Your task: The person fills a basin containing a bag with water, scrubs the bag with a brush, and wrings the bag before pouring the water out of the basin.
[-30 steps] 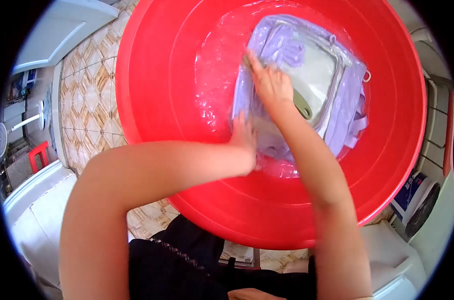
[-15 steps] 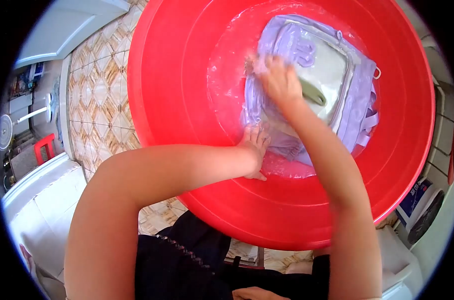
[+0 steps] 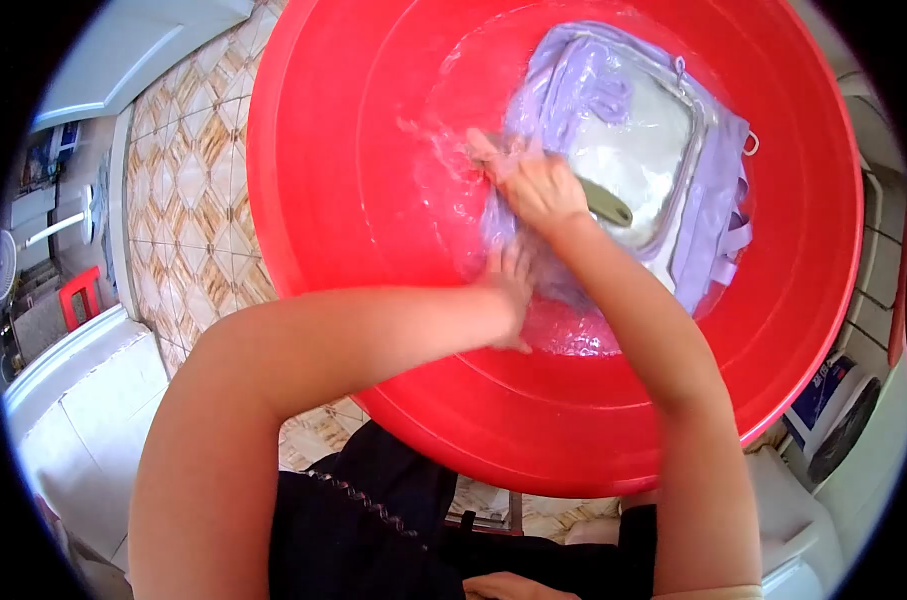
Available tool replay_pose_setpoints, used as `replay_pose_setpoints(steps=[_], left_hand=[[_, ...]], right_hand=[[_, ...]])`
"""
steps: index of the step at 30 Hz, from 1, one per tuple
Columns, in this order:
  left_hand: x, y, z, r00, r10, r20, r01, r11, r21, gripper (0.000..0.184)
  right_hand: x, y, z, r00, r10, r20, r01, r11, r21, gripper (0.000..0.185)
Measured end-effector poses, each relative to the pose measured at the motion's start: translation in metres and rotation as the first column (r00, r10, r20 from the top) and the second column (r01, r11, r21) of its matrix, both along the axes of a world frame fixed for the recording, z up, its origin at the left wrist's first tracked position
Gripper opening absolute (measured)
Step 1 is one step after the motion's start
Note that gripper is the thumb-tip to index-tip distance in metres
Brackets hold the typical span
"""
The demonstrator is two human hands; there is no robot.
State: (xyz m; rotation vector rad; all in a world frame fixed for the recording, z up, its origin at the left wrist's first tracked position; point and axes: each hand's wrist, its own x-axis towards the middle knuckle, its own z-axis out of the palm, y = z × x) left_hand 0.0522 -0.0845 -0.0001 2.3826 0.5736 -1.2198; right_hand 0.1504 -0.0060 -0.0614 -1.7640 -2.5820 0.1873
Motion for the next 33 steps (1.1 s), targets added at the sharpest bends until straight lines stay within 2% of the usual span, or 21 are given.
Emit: replay_pose_setpoints(steps=[1, 2, 4, 5, 7, 8, 10, 13, 15, 17, 19, 21, 22, 23, 25, 26, 27, 29, 30, 31, 33], left_hand=[[-0.001, 0.009, 0.001, 1.0, -0.002, 0.004, 0.002, 1.0, 0.0, 0.103], [-0.002, 0.021, 0.001, 0.999, -0.007, 0.036, 0.007, 1.0, -0.002, 0.103], [-0.004, 0.024, 0.001, 0.994, 0.012, 0.105, -0.017, 0.999, 0.048, 0.102], [-0.002, 0.026, 0.0, 0.993, 0.014, 0.115, -0.02, 0.999, 0.051, 0.102], [0.003, 0.032, 0.005, 0.998, -0.044, -0.049, 0.04, 0.996, -0.079, 0.102], [0.003, 0.035, 0.002, 0.998, -0.05, -0.037, 0.043, 0.984, -0.173, 0.102], [0.007, 0.031, 0.001, 0.998, -0.039, -0.058, 0.027, 0.982, -0.185, 0.103], [0.008, 0.027, 0.007, 1.0, 0.013, -0.023, -0.016, 0.989, -0.146, 0.105], [0.009, 0.023, 0.012, 0.998, 0.055, 0.04, -0.051, 0.994, -0.098, 0.106], [0.014, 0.012, 0.018, 0.997, 0.077, 0.014, -0.07, 0.958, -0.279, 0.108], [0.018, -0.001, 0.025, 0.997, 0.079, 0.014, -0.068, 0.93, -0.362, 0.107], [0.021, -0.015, 0.017, 0.992, 0.107, 0.066, -0.046, 0.798, -0.601, 0.1], [0.021, -0.019, 0.01, 0.992, 0.107, 0.073, -0.041, 0.796, -0.605, 0.1], [0.019, -0.022, 0.002, 0.985, 0.12, 0.128, -0.004, 0.746, -0.666, 0.096], [0.014, -0.021, -0.003, 0.975, 0.134, 0.18, 0.038, 0.693, -0.72, 0.092], [0.012, -0.018, -0.005, 0.954, 0.203, 0.221, 0.031, 0.666, -0.745, 0.079], [0.013, -0.015, -0.006, 0.927, 0.273, 0.257, 0.027, 0.637, -0.771, 0.068], [0.028, 0.021, 0.03, 0.965, 0.254, 0.062, -0.142, 0.71, -0.69, 0.044], [0.032, 0.034, 0.042, 0.938, 0.262, 0.227, -0.153, 0.901, -0.407, 0.036], [0.035, 0.045, 0.051, 0.901, 0.209, 0.381, -0.192, 0.978, -0.081, 0.029], [0.037, 0.088, 0.051, 0.769, 0.514, 0.38, -0.531, 0.845, -0.066, 0.034]], right_hand=[[0.0, 0.006, -0.001, 0.999, -0.049, 0.003, 0.048, 0.992, 0.118, 0.054], [0.0, 0.008, 0.0, 0.999, -0.047, 0.008, 0.046, 0.991, 0.123, 0.054], [-0.001, 0.014, 0.009, 0.973, -0.219, -0.067, 0.222, 0.974, 0.046, 0.053], [-0.003, 0.008, 0.013, 0.975, -0.217, -0.058, 0.22, 0.974, 0.05, 0.053], [-0.006, -0.025, 0.024, 0.996, -0.086, 0.023, 0.087, 0.996, -0.021, 0.052], [-0.004, -0.039, 0.029, 0.996, -0.089, 0.031, 0.09, 0.996, -0.025, 0.052], [0.001, -0.058, 0.038, 0.998, 0.027, -0.064, -0.038, 0.984, -0.175, 0.052], [0.038, -0.038, 0.028, 0.999, 0.019, 0.048, -0.018, 1.0, -0.025, 0.05], [0.077, -0.016, 0.036, 0.957, -0.259, 0.13, 0.254, 0.966, 0.053, 0.048], [0.119, -0.002, 0.045, 0.743, -0.667, 0.059, 0.664, 0.745, 0.064, 0.046], [0.157, -0.003, 0.037, 0.606, -0.794, -0.047, 0.791, 0.595, 0.144, 0.047], [0.157, -0.01, 0.029, 0.608, -0.794, 0.028, 0.786, 0.606, 0.124, 0.049], [0.151, -0.014, 0.03, 0.609, -0.788, 0.092, 0.782, 0.616, 0.099, 0.05], [0.136, -0.024, 0.029, 0.681, -0.726, 0.097, 0.714, 0.687, 0.136, 0.051], [0.094, -0.039, 0.033, 0.814, -0.561, 0.148, 0.573, 0.817, -0.056, 0.059], [0.07, -0.047, 0.039, 0.877, -0.458, 0.149, 0.472, 0.877, -0.086, 0.066], [0.052, -0.057, 0.03, 0.89, -0.456, 0.021, 0.456, 0.886, -0.085, 0.07], [0.03, -0.063, 0.028, 0.941, -0.335, -0.044, 0.328, 0.937, -0.118, 0.074], [0.024, -0.062, 0.031, 0.957, -0.288, -0.038, 0.279, 0.947, -0.156, 0.068], [0.021, -0.063, 0.033, 0.97, -0.242, -0.034, 0.231, 0.952, -0.2, 0.062], [0.025, -0.066, 0.028, 0.988, -0.15, -0.044, 0.131, 0.948, -0.29, 0.056]])
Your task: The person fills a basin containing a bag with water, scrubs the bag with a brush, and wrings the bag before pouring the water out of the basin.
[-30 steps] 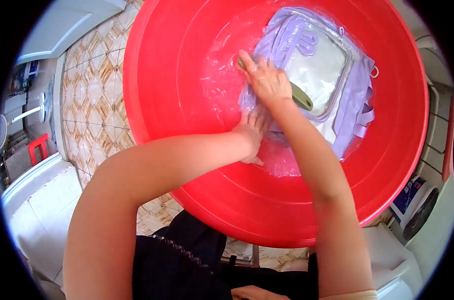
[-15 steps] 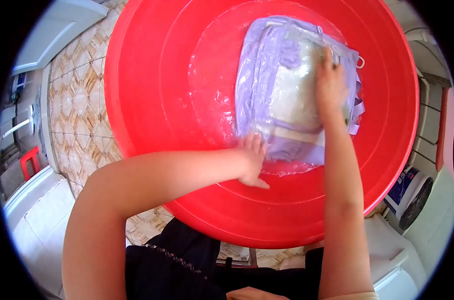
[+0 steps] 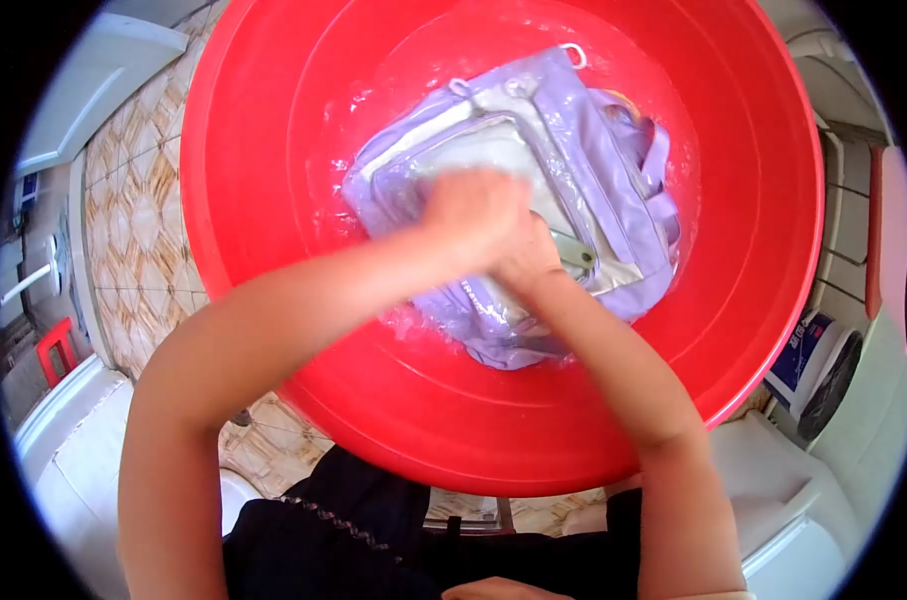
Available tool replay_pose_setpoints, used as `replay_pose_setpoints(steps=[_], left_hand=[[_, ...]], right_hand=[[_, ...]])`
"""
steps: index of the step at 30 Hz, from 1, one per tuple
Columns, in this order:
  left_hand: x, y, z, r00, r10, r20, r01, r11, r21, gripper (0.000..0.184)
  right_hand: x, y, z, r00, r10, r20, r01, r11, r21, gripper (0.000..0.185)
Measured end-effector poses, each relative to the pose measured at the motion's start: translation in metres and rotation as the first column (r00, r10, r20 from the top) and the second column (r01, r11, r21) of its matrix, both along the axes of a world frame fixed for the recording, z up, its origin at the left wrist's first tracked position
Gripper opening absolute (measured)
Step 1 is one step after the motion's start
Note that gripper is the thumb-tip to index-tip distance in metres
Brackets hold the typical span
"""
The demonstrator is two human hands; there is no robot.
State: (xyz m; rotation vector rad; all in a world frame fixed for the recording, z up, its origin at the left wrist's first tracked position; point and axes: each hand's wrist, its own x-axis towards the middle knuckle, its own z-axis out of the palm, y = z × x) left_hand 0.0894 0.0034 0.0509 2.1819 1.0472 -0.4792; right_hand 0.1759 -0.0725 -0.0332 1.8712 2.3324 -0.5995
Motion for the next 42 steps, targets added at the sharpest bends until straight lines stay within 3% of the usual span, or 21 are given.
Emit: replay_pose_setpoints(steps=[2, 3, 5, 8, 10, 13, 16, 17, 19, 20, 22, 26, 27, 29, 30, 32, 34, 35, 36, 38, 42], left_hand=[[-0.022, 0.033, -0.039, 0.968, -0.191, 0.159, 0.082, 0.849, 0.522, 0.052], [-0.035, 0.034, -0.056, 0.968, -0.192, 0.164, 0.079, 0.848, 0.525, 0.052], [-0.051, 0.034, -0.08, 0.977, -0.204, -0.058, 0.211, 0.943, 0.256, 0.075], [-0.042, 0.02, -0.06, 0.912, -0.314, -0.265, 0.354, 0.928, 0.116, 0.085], [-0.032, 0.008, -0.061, 0.917, -0.329, -0.224, 0.359, 0.927, 0.106, 0.089], [-0.022, -0.021, -0.052, 0.872, -0.395, -0.289, 0.42, 0.907, 0.024, 0.099], [-0.021, -0.048, -0.042, 0.853, -0.403, -0.331, 0.381, 0.915, -0.132, 0.104], [-0.023, -0.055, -0.039, 0.852, -0.403, -0.334, 0.382, 0.915, -0.13, 0.104], [-0.028, -0.067, -0.033, 0.759, -0.525, -0.385, 0.434, 0.849, -0.302, 0.11], [-0.029, -0.07, -0.032, 0.759, -0.523, -0.388, 0.428, 0.85, -0.307, 0.11], [-0.023, -0.073, -0.033, 0.784, -0.512, -0.35, 0.408, 0.851, -0.332, 0.113], [0.003, -0.05, -0.015, 0.725, -0.634, -0.27, 0.475, 0.743, -0.471, 0.087], [0.004, -0.028, -0.005, 0.799, -0.584, -0.142, 0.47, 0.754, -0.459, 0.064], [0.005, -0.001, -0.014, 0.989, -0.111, -0.099, 0.109, 0.994, -0.029, 0.036], [0.003, 0.018, -0.013, 1.0, -0.005, -0.002, 0.005, 0.994, 0.106, 0.029], [-0.014, 0.04, -0.03, 0.999, -0.007, -0.034, 0.013, 0.984, 0.179, 0.032], [-0.036, 0.04, -0.074, 0.971, -0.239, 0.022, 0.172, 0.754, 0.634, 0.048], [-0.036, 0.032, -0.066, 0.959, -0.238, -0.151, 0.281, 0.857, 0.433, 0.06], [-0.036, 0.026, -0.069, 0.961, -0.235, -0.147, 0.276, 0.859, 0.432, 0.06], [-0.036, 0.017, -0.082, 0.955, -0.267, -0.132, 0.295, 0.8, 0.522, 0.06], [-0.034, 0.032, -0.076, 0.943, -0.296, -0.156, 0.333, 0.872, 0.359, 0.07]], right_hand=[[0.007, -0.001, 0.001, 0.994, 0.106, -0.023, -0.108, 0.991, -0.085, 0.05], [0.011, -0.003, 0.003, 0.997, 0.079, 0.0, -0.079, 0.996, 0.048, 0.045], [0.034, 0.002, 0.002, 0.987, 0.091, 0.131, -0.121, 0.962, 0.245, 0.046], [0.095, 0.034, 0.003, 0.91, -0.344, 0.232, 0.249, 0.901, 0.356, 0.063], [0.109, 0.048, -0.01, 0.871, -0.397, 0.29, 0.26, 0.873, 0.412, 0.06], [0.086, 0.071, -0.003, 0.621, -0.771, 0.142, 0.694, 0.625, 0.357, 0.054], [0.034, 0.067, -0.004, 0.912, -0.407, 0.044, 0.373, 0.871, 0.321, 0.052], [0.036, 0.068, -0.003, 0.912, -0.408, 0.041, 0.374, 0.869, 0.324, 0.052], [0.047, 0.064, 0.001, 0.989, -0.14, 0.053, 0.123, 0.961, 0.249, 0.053], [0.058, 0.067, 0.0, 0.99, -0.135, 0.048, 0.12, 0.962, 0.245, 0.053], [0.079, 0.082, -0.002, 0.802, -0.591, 0.089, 0.562, 0.796, 0.224, 0.054], [0.053, 0.077, -0.006, 0.789, -0.595, 0.154, 0.533, 0.788, 0.308, 0.056], [0.045, 0.071, -0.003, 0.86, -0.483, 0.163, 0.427, 0.857, 0.288, 0.057], [0.04, 0.059, 0.004, 0.917, -0.361, 0.169, 0.311, 0.914, 0.26, 0.058], [0.046, 0.053, 0.007, 0.969, -0.225, 0.102, 0.195, 0.951, 0.242, 0.06], [0.064, 0.05, 0.006, 0.996, -0.079, 0.032, 0.069, 0.971, 0.231, 0.062], [0.098, 0.057, -0.003, 0.896, -0.443, -0.004, 0.409, 0.824, 0.393, 0.061], [0.125, 0.066, -0.006, 0.847, -0.513, -0.139, 0.514, 0.725, 0.459, 0.06], [0.147, 0.074, -0.004, 0.78, -0.561, -0.277, 0.615, 0.607, 0.503, 0.059], [0.166, 0.085, 0.021, 0.546, -0.811, -0.21, 0.716, 0.322, 0.62, 0.054], [0.221, 0.089, -0.006, 0.404, -0.909, -0.101, 0.812, 0.306, 0.497, 0.057]])
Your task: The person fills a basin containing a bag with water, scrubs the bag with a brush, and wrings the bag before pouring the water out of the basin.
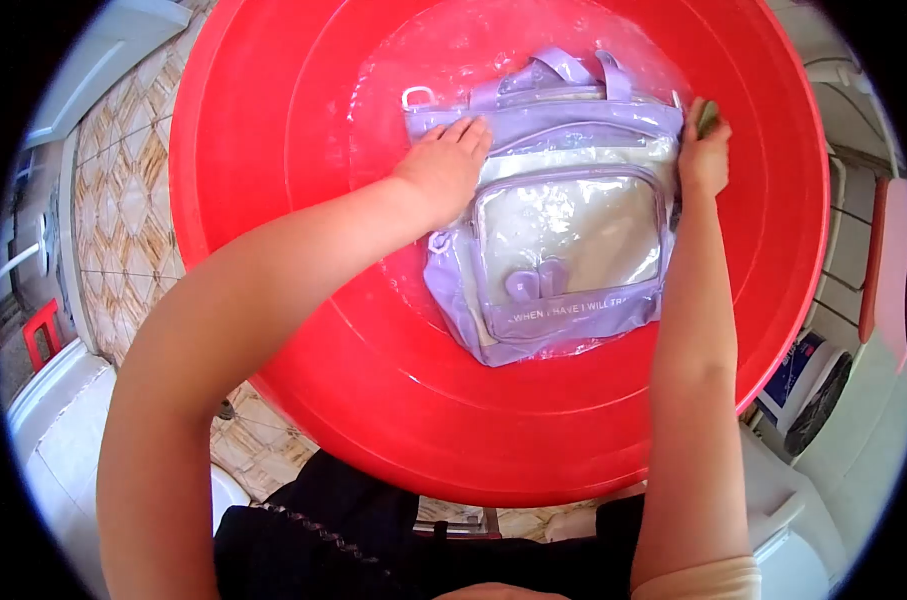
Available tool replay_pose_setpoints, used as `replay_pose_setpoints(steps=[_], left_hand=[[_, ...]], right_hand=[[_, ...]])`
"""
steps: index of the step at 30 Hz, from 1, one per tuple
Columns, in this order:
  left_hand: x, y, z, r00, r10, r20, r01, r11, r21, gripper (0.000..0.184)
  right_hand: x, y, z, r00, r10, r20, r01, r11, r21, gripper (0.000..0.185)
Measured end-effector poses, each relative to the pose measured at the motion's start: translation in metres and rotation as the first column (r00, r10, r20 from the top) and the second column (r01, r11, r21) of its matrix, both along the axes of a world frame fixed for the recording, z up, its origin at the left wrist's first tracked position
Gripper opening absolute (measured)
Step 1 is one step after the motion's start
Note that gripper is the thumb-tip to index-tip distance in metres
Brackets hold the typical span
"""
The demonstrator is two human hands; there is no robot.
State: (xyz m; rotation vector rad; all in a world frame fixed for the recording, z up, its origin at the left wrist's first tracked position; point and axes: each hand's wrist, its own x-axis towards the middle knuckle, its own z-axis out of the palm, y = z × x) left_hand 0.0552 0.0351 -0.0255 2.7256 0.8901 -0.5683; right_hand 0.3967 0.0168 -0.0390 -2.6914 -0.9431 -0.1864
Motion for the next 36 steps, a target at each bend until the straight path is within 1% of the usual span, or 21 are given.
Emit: replay_pose_setpoints(steps=[2, 4, 6, 9, 11, 12, 13, 14, 15, 16, 17, 18, 19, 22, 26, 27, 29, 30, 32, 34, 36], left_hand=[[-0.001, -0.008, 0.01, 0.998, -0.002, -0.06, -0.001, 0.999, -0.042, 0.073], [-0.001, -0.024, 0.023, 0.994, -0.02, -0.109, 0.01, 0.995, -0.095, 0.077], [0.003, -0.041, 0.039, 0.967, -0.063, -0.245, -0.012, 0.956, -0.293, 0.08], [0.017, -0.041, 0.07, 0.898, -0.156, -0.411, -0.1, 0.838, -0.536, 0.076], [0.019, -0.047, 0.062, 0.907, -0.158, -0.391, -0.062, 0.868, -0.494, 0.073], [0.02, -0.052, 0.056, 0.913, -0.18, -0.365, -0.005, 0.892, -0.452, 0.07], [0.02, -0.054, 0.05, 0.956, -0.152, -0.251, 0.036, 0.91, -0.412, 0.066], [0.017, -0.056, 0.039, 0.954, -0.152, -0.259, 0.035, 0.913, -0.406, 0.066], [0.012, -0.063, 0.023, 0.989, -0.12, -0.082, 0.097, 0.966, -0.24, 0.068], [0.007, -0.066, 0.018, 0.988, -0.114, 0.102, 0.121, 0.991, -0.058, 0.071], [0.002, -0.065, 0.011, 0.989, -0.11, 0.097, 0.116, 0.991, -0.06, 0.071], [-0.001, -0.06, 0.01, 0.99, -0.13, 0.05, 0.136, 0.978, -0.157, 0.075], [-0.002, -0.054, 0.009, 0.988, -0.152, 0.009, 0.15, 0.958, -0.245, 0.079], [-0.005, -0.053, 0.01, 0.988, -0.15, -0.041, 0.131, 0.945, -0.3, 0.086], [-0.004, -0.056, 0.009, 0.989, -0.126, -0.073, 0.099, 0.95, -0.298, 0.087], [-0.003, -0.056, 0.01, 0.986, -0.137, -0.094, 0.104, 0.95, -0.294, 0.087], [-0.001, -0.056, 0.011, 0.981, -0.151, -0.121, 0.111, 0.95, -0.292, 0.088], [0.001, -0.055, 0.013, 0.972, -0.169, -0.164, 0.106, 0.937, -0.334, 0.088], [0.003, -0.055, 0.017, 0.96, -0.189, -0.209, 0.101, 0.923, -0.372, 0.088], [0.002, -0.058, 0.02, 0.957, -0.218, -0.193, 0.132, 0.916, -0.38, 0.088], [-0.004, -0.06, 0.011, 0.972, -0.191, -0.136, 0.138, 0.934, -0.331, 0.089]], right_hand=[[0.009, -0.006, -0.02, 0.975, 0.184, -0.121, -0.191, 0.98, -0.053, 0.059], [0.004, -0.01, -0.02, 0.978, 0.186, -0.093, -0.197, 0.971, -0.135, 0.06], [0.007, -0.013, -0.019, 0.901, 0.427, -0.08, -0.434, 0.885, -0.167, 0.061], [-0.023, -0.031, -0.011, 0.804, 0.593, 0.035, -0.558, 0.773, -0.301, 0.061], [-0.029, -0.038, -0.019, 0.696, 0.707, 0.129, -0.627, 0.685, -0.373, 0.056], [-0.027, -0.041, -0.015, 0.698, 0.706, 0.118, -0.627, 0.683, -0.376, 0.056], [-0.025, -0.036, -0.006, 0.821, 0.556, 0.129, -0.49, 0.803, -0.34, 0.054], [-0.023, -0.031, -0.002, 0.914, 0.385, 0.132, -0.334, 0.895, -0.297, 0.052], [-0.015, -0.029, -0.023, 0.983, 0.081, 0.167, -0.051, 0.983, -0.176, 0.048], [-0.017, -0.023, -0.031, 0.984, 0.087, 0.158, -0.058, 0.983, -0.176, 0.048], [-0.017, -0.018, -0.036, 0.979, 0.129, 0.156, -0.096, 0.975, -0.202, 0.048], [-0.016, -0.015, -0.04, 0.973, 0.169, 0.158, -0.13, 0.964, -0.231, 0.048], [-0.008, -0.015, -0.04, 0.88, 0.475, -0.012, -0.469, 0.864, -0.184, 0.051], [-0.045, -0.024, 0.019, 0.741, 0.669, -0.053, -0.668, 0.728, -0.154, 0.059], [-0.112, -0.053, 0.048, 0.758, 0.651, -0.045, -0.647, 0.74, -0.183, 0.07], [-0.125, -0.058, 0.041, 0.685, 0.727, 0.044, -0.71, 0.681, -0.18, 0.072], [-0.159, -0.063, 0.054, 0.584, 0.804, -0.112, -0.794, 0.536, -0.288, 0.075], [-0.168, -0.066, 0.04, 0.448, 0.893, -0.031, -0.881, 0.435, -0.187, 0.075], [-0.19, -0.065, 0.03, 0.356, 0.926, -0.128, -0.885, 0.29, -0.365, 0.073], [-0.179, -0.036, 0.009, 0.468, 0.877, -0.112, -0.816, 0.381, -0.434, 0.069], [-0.164, -0.011, 0.001, 0.595, 0.799, -0.081, -0.775, 0.545, -0.321, 0.057]])
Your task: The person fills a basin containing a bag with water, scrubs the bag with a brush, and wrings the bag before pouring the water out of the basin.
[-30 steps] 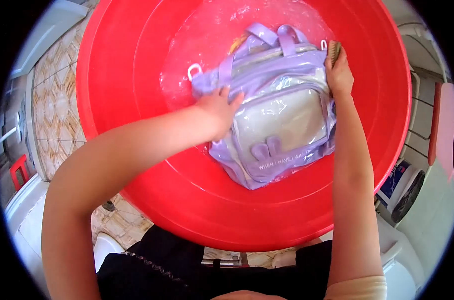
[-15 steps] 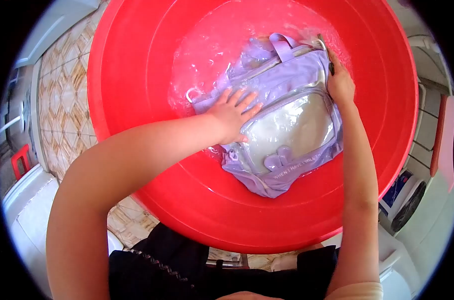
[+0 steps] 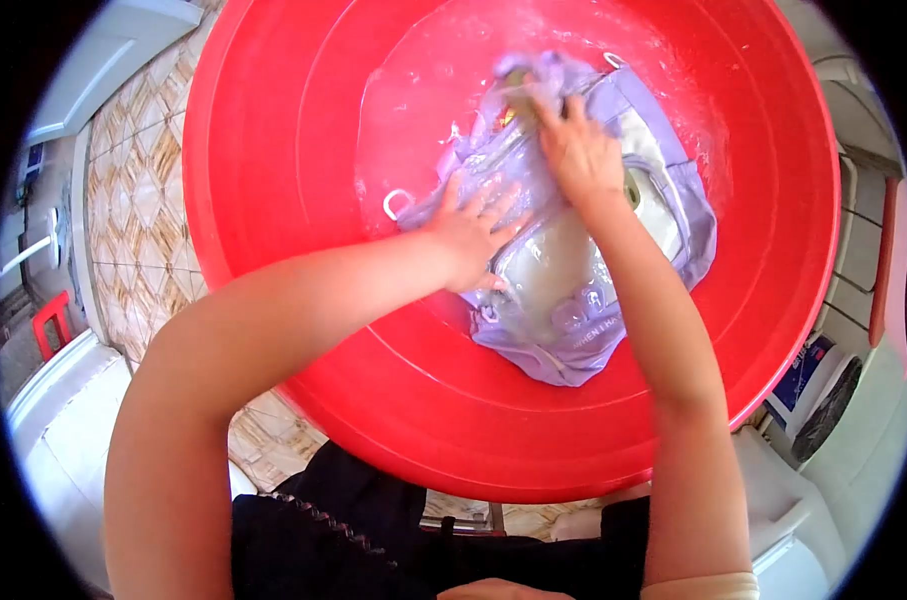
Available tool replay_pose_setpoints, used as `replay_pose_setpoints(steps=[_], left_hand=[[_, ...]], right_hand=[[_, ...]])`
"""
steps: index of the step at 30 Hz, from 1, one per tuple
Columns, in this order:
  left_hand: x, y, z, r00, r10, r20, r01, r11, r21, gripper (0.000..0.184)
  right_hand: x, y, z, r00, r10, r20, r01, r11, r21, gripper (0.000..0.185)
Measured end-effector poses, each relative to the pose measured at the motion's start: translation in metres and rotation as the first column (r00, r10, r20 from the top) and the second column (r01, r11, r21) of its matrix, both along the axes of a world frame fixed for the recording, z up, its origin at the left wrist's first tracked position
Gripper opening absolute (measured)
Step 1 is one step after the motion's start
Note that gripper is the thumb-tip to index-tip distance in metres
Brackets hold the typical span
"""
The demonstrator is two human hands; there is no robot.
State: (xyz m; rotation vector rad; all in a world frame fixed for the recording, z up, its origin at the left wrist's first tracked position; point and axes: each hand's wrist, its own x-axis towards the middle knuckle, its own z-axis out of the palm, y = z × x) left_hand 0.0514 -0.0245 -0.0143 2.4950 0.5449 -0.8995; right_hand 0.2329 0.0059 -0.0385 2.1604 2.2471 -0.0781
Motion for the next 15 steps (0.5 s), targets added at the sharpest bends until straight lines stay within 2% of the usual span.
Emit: replay_pose_setpoints(steps=[2, 4, 5, 6, 8, 9, 10, 11, 13, 14, 15], left_hand=[[0.001, 0.005, 0.001, 0.999, 0.015, 0.053, -0.016, 1.0, 0.02, 0.089], [0.004, 0.011, 0.004, 1.0, 0.012, 0.009, -0.012, 1.0, -0.024, 0.09], [0.006, 0.013, 0.005, 0.999, 0.003, -0.044, -0.007, 0.997, -0.077, 0.09], [0.007, 0.013, 0.003, 0.999, 0.004, -0.043, -0.007, 0.997, -0.077, 0.09], [0.011, 0.013, -0.001, 0.988, -0.016, -0.152, -0.017, 0.977, -0.214, 0.091], [0.01, 0.01, 0.0, 0.988, -0.016, -0.154, -0.017, 0.978, -0.21, 0.091], [0.007, 0.005, 0.001, 0.998, 0.013, -0.065, -0.02, 0.994, -0.109, 0.091], [0.004, 0.0, 0.002, 0.999, 0.03, 0.024, -0.029, 0.999, -0.015, 0.091], [0.003, 0.0, 0.001, 1.0, 0.021, 0.022, -0.02, 1.0, -0.013, 0.092], [0.003, 0.002, 0.002, 0.999, 0.013, 0.033, -0.013, 1.0, -0.006, 0.092], [0.002, 0.001, 0.001, 0.999, 0.013, 0.033, -0.013, 1.0, -0.009, 0.092]], right_hand=[[-0.005, 0.007, -0.007, 0.982, -0.188, -0.033, 0.189, 0.981, 0.045, 0.055], [-0.027, -0.007, 0.008, 0.988, -0.139, -0.072, 0.141, 0.989, 0.031, 0.053], [-0.038, -0.021, 0.01, 0.99, -0.033, -0.138, 0.021, 0.996, -0.085, 0.055], [-0.051, -0.038, 0.012, 0.991, 0.061, -0.121, -0.08, 0.985, -0.155, 0.056], [-0.048, -0.042, 0.012, 0.976, 0.169, -0.135, -0.183, 0.978, -0.097, 0.057], [-0.038, -0.031, 0.003, 0.991, 0.108, -0.078, -0.112, 0.993, -0.044, 0.057], [-0.024, -0.012, -0.01, 0.999, 0.041, -0.029, -0.041, 0.999, 0.012, 0.058], [-0.011, 0.006, -0.019, 0.999, -0.016, 0.052, 0.008, 0.989, 0.148, 0.058], [0.002, 0.034, -0.024, 0.986, -0.126, 0.106, 0.083, 0.935, 0.344, 0.046], [0.0, 0.043, -0.029, 0.987, -0.128, 0.102, 0.085, 0.935, 0.344, 0.046], [-0.007, 0.049, -0.032, 0.976, -0.211, 0.059, 0.177, 0.919, 0.353, 0.039]])
